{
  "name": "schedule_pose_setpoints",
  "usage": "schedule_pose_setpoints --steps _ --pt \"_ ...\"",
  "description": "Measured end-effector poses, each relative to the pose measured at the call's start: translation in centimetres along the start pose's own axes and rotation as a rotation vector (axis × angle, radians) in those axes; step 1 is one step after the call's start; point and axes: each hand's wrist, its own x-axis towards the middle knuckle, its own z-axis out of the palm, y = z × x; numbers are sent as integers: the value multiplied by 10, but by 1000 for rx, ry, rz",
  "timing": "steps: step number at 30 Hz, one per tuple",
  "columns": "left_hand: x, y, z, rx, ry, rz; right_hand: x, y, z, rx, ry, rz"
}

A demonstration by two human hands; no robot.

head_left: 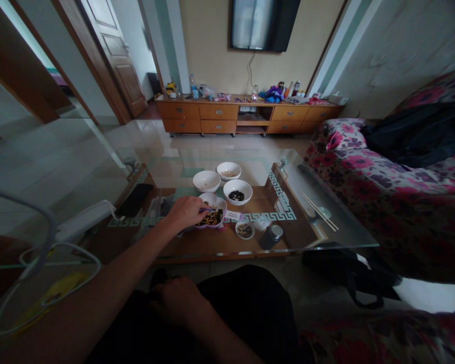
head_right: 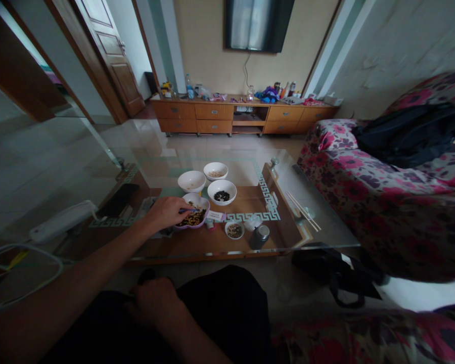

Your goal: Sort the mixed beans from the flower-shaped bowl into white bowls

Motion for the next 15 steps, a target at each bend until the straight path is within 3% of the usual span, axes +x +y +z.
schedule_pose_setpoints --steps 5,11,15 --pt "-1 -1 2 -91 77 -27 1 2 5 25 8 -8" --pt "20 11 -1 -306 391 -77 4 0 3 -9 -23 13" --pt "44 26 -1 -345 368 -130 4 7 -8 -28 17 50"
